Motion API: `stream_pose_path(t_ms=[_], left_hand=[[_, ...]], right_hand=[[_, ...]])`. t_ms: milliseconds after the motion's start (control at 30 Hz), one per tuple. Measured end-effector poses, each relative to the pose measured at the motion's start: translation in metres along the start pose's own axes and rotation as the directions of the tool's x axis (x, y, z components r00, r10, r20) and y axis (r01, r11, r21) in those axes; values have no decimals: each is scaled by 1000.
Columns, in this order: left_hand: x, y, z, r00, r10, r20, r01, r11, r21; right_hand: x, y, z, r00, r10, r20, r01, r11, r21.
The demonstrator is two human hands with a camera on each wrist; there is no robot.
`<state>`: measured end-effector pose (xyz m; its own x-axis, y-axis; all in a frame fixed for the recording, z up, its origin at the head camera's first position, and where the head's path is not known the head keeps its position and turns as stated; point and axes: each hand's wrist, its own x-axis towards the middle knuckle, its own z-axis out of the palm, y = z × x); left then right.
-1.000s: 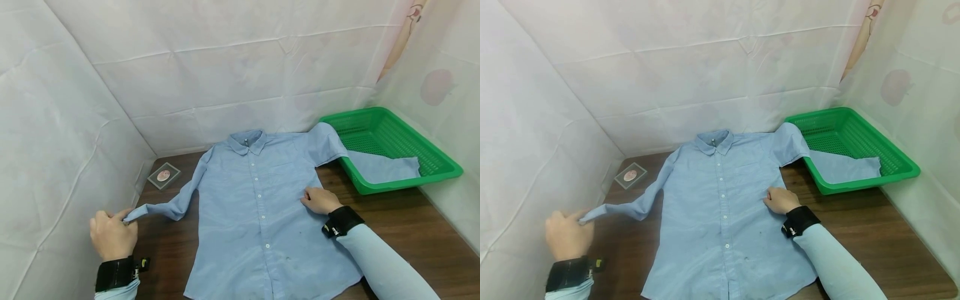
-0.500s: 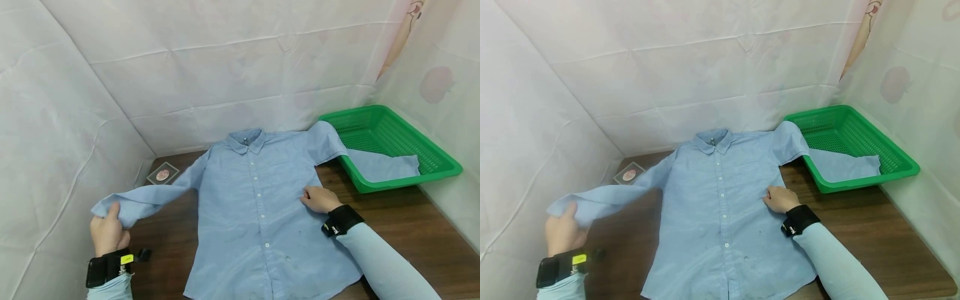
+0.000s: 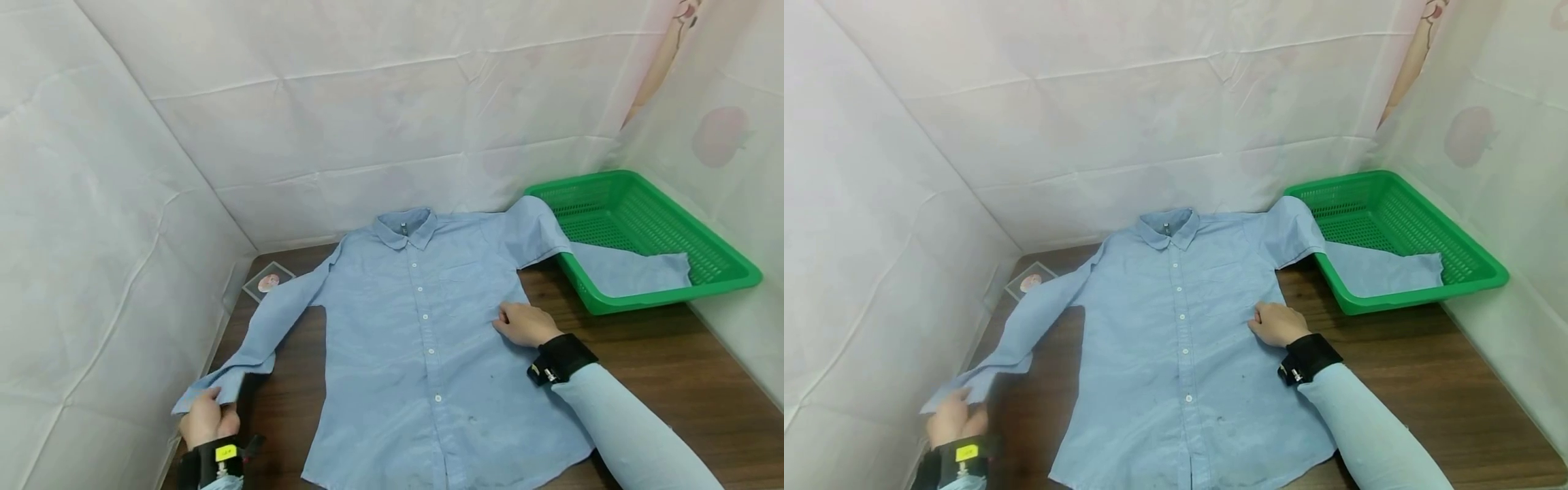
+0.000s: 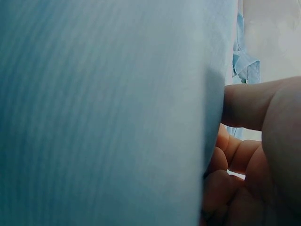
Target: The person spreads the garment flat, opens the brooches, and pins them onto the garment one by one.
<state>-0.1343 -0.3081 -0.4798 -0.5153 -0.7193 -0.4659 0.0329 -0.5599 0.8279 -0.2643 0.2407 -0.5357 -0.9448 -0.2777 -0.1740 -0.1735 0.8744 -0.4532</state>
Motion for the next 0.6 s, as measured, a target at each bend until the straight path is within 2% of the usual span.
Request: stream_pose_path(t_ms=[33, 67, 100, 133, 167, 200, 233, 267, 300, 333, 367, 400, 433, 467, 500, 600], left_hand=[[-2, -3, 1, 998, 63, 0, -63, 990, 125], [-5, -5, 3, 988, 154, 15, -153, 952, 266], [-8, -6, 5, 965, 259, 42, -255, 887, 384], [-11, -6, 7, 926, 369, 81, -359, 793, 492], [-13, -5, 10, 862, 489, 137, -474, 679, 561], [-14, -3, 13, 776, 594, 213, -588, 557, 586], [-15, 1, 17, 670, 685, 286, -684, 421, 596], [-16, 5, 20, 546, 757, 358, -765, 277, 581], [-16, 10, 24, 425, 800, 423, -817, 139, 559], [-16, 16, 28, 312, 822, 476, -849, 16, 528], [-16, 23, 31, 219, 827, 518, -867, -79, 491], [-17, 30, 35, 161, 820, 549, -876, -137, 462], [-18, 38, 40, 127, 813, 568, -880, -172, 443], [-19, 46, 44, 109, 805, 584, -882, -192, 430], [-20, 54, 49, 113, 796, 595, -883, -194, 427], [-21, 76, 65, 157, 783, 602, -879, -166, 446]], right_hand=[[0, 0, 0, 1000, 1, 2, -1, 1000, 0], [0, 0, -1, 1000, 3, 3, -3, 1000, 0], [0, 0, -1, 1000, 4, 4, -4, 1000, 0], [0, 0, -1, 1000, 3, 4, -3, 1000, 1], [0, 0, -1, 1000, 3, 4, -3, 1000, 0], [0, 0, -1, 1000, 6, 2, -6, 1000, -2], [0, 1, -2, 1000, 7, 0, -7, 1000, -3], [0, 1, -1, 1000, 7, -2, -7, 1000, -4], [0, 1, -1, 1000, 6, -3, -6, 1000, -3], [0, 1, -1, 1000, 5, -3, -5, 1000, -1], [0, 0, -1, 1000, 5, -3, -5, 1000, 0], [0, 0, -1, 1000, 6, -3, -6, 1000, 2], [-1, 0, -1, 1000, 7, -2, -7, 1000, 5], [-1, -1, -1, 1000, 9, -1, -9, 1000, 7], [-1, -1, -1, 1000, 9, -1, -9, 1000, 8], [-1, -2, -1, 1000, 9, -3, -9, 1000, 9]])
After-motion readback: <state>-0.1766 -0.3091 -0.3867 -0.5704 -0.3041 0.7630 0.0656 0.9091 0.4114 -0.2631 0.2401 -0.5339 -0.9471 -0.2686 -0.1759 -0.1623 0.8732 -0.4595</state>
